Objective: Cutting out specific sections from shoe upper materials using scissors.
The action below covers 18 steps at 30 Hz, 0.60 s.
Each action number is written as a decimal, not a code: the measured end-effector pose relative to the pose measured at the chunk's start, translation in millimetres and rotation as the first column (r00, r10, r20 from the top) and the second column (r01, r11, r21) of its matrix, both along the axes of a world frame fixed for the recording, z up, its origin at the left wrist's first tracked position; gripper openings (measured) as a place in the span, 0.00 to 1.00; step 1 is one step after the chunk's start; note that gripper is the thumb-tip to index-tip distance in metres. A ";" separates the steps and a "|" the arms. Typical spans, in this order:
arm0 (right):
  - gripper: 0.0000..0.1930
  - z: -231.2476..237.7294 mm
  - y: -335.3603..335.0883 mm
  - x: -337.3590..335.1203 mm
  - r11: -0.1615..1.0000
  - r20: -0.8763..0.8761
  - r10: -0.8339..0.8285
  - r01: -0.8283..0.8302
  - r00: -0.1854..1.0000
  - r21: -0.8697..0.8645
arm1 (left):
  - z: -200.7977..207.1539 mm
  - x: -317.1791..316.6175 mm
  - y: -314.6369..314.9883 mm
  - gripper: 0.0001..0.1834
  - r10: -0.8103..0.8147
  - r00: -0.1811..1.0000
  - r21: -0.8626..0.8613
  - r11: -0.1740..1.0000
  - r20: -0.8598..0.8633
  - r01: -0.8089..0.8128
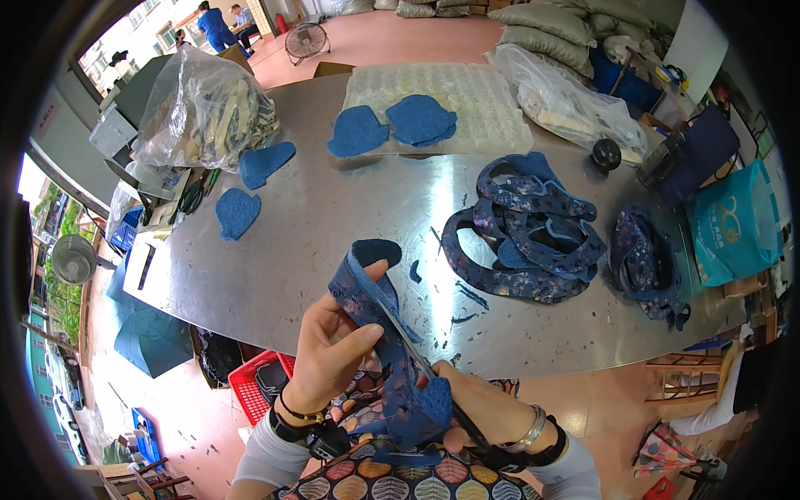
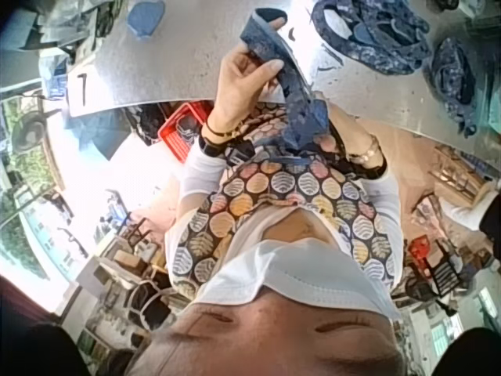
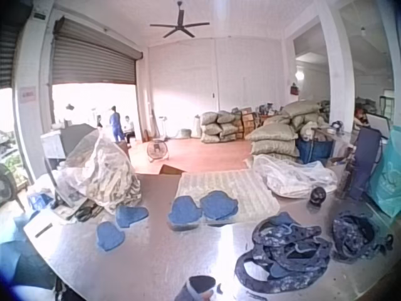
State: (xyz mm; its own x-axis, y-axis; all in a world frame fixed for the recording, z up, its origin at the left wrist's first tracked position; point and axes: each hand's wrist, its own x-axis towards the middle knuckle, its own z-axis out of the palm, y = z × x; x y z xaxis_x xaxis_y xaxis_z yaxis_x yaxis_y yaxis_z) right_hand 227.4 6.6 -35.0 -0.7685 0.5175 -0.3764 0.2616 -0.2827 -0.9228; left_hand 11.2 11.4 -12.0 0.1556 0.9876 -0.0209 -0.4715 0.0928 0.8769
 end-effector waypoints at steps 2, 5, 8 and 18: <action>0.27 -0.4 -2.4 -0.9 0.998 -0.012 -0.033 0.033 0.999 -0.050 | -0.3 0.5 0.3 0.28 0.001 1.000 0.005 1.000 0.004 -0.001; 0.18 9.7 -2.7 -9.3 0.881 -0.067 -0.231 0.179 0.971 -0.439 | -2.1 0.5 1.4 0.29 -0.008 1.000 0.002 1.000 0.022 0.008; 0.16 12.1 -3.3 -9.9 0.869 -0.011 -0.233 0.203 0.972 -0.451 | -3.6 -0.9 2.8 0.29 -0.018 0.998 -0.017 1.000 0.052 0.019; 0.47 -23.4 -9.4 6.9 0.979 0.010 -0.174 0.174 0.985 -0.110 | 2.3 -4.4 5.9 0.31 -0.067 0.985 -0.104 0.991 0.162 0.084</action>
